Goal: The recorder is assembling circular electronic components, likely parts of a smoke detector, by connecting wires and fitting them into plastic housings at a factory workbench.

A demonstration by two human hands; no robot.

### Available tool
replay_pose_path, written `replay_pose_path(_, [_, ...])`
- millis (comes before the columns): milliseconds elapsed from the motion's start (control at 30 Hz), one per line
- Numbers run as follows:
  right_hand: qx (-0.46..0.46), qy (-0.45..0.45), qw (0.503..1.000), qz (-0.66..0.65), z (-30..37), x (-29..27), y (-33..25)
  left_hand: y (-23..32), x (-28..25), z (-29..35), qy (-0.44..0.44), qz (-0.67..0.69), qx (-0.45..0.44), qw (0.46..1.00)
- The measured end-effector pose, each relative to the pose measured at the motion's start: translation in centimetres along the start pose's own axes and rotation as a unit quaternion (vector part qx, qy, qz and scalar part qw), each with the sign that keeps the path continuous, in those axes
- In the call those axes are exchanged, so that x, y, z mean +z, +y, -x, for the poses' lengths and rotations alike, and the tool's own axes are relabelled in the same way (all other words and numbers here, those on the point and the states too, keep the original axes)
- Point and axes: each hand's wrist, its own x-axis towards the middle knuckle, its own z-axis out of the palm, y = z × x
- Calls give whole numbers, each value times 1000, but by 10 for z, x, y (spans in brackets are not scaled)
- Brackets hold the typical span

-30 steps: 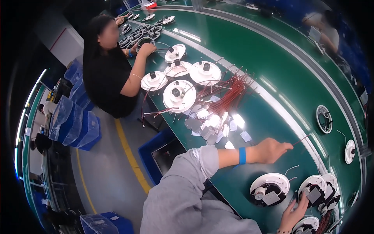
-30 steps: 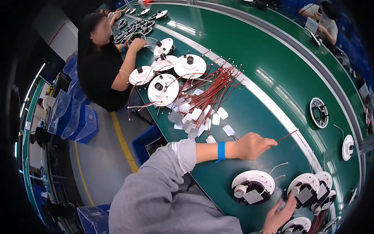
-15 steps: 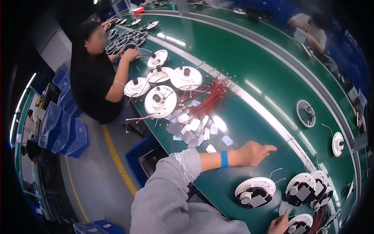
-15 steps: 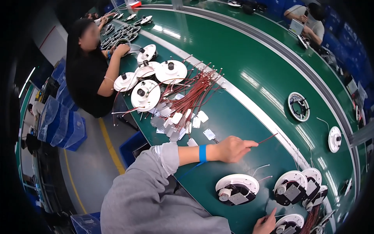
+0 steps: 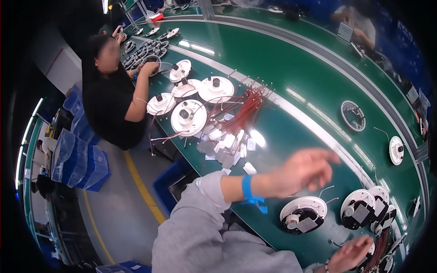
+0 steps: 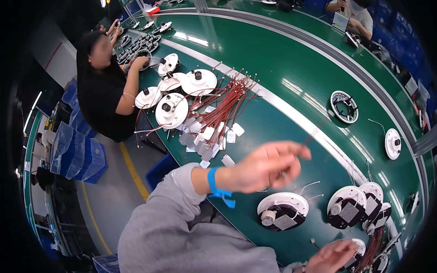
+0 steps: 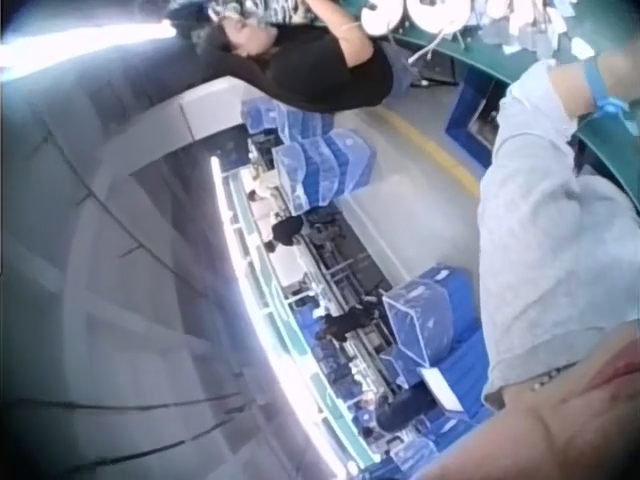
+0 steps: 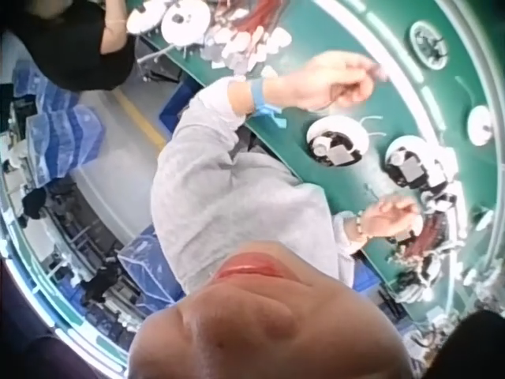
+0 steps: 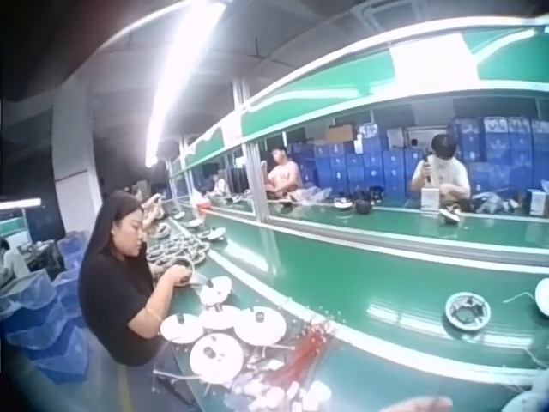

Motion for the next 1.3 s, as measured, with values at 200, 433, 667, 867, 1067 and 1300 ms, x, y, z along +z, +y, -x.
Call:
replay_pose_path(200, [9,-50,972,230,-10,74,72,-51,49,22,-43,-172,122,977])
replay_pose_path(433, [-267,-207,741,580,-23,91,42,-32,31,2,-55,-367,273,887])
replay_pose_path(667, [35,-290,890,351,-72,89,36,-10,34,6,-88,-294,-48,951])
replay_pose_path(867, [211,-216,939,166,-58,100,24,-21,48,4,-122,-230,-138,955])
replay_pose_path(1067, [-43,-170,984,22,-35,91,24,-21,41,8,-215,-289,-124,925])
replay_pose_path(1300, [-206,-66,862,458,-10,62,-37,-44,-9,-44,-323,-283,2,903])
